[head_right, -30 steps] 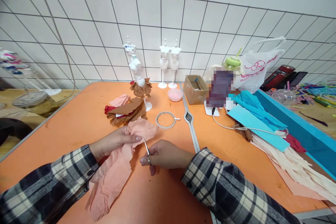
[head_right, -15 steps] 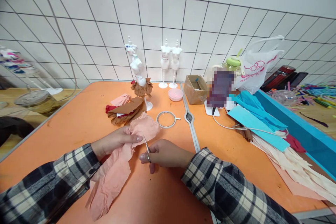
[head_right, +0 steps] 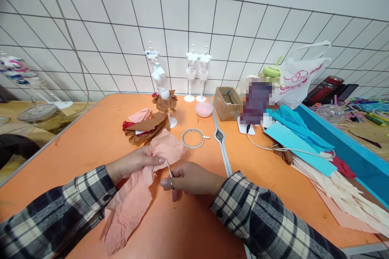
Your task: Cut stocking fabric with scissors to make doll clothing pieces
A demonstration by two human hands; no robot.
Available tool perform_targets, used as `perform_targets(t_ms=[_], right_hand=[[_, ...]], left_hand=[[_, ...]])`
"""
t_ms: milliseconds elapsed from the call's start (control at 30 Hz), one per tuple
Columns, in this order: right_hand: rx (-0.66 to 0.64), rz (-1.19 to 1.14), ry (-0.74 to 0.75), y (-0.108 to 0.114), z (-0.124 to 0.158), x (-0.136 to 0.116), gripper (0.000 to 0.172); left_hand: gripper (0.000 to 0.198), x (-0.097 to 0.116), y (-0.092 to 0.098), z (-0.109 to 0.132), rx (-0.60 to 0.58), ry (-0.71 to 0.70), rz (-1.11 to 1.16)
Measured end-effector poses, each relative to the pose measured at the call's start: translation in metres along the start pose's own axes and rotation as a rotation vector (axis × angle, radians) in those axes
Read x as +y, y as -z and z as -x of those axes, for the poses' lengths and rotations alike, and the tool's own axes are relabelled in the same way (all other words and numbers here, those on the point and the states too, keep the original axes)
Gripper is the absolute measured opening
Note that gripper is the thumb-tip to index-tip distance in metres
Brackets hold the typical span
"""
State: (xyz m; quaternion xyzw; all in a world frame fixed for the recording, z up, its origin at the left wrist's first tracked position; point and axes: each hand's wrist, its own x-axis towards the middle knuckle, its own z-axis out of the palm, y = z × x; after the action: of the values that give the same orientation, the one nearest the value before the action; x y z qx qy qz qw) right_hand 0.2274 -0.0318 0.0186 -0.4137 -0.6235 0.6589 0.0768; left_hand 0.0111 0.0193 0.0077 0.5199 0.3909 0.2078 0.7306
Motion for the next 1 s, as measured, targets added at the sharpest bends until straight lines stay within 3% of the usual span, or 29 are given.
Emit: perform_targets(t_ms=[367, 633, 1000], right_hand=[[0.024, 0.026, 0.005, -0.0012, -0.0001, -0.0001, 0.027], [-0.007, -0.013, 0.031, 0.0001, -0.0018, 0.0022, 0.040], [0.009, 0.039, 0.034, -0.0009, -0.0029, 0.0034, 0.030]], left_hand=[[0.040, 0.0001, 0.0016, -0.0008, 0.008, 0.036, -0.041], [0.033, 0.0045, -0.0030, 0.0015, -0.011, 0.009, -0.038], [0.036, 0.0037, -0.0004, 0.0008, -0.014, 0.029, -0.081]])
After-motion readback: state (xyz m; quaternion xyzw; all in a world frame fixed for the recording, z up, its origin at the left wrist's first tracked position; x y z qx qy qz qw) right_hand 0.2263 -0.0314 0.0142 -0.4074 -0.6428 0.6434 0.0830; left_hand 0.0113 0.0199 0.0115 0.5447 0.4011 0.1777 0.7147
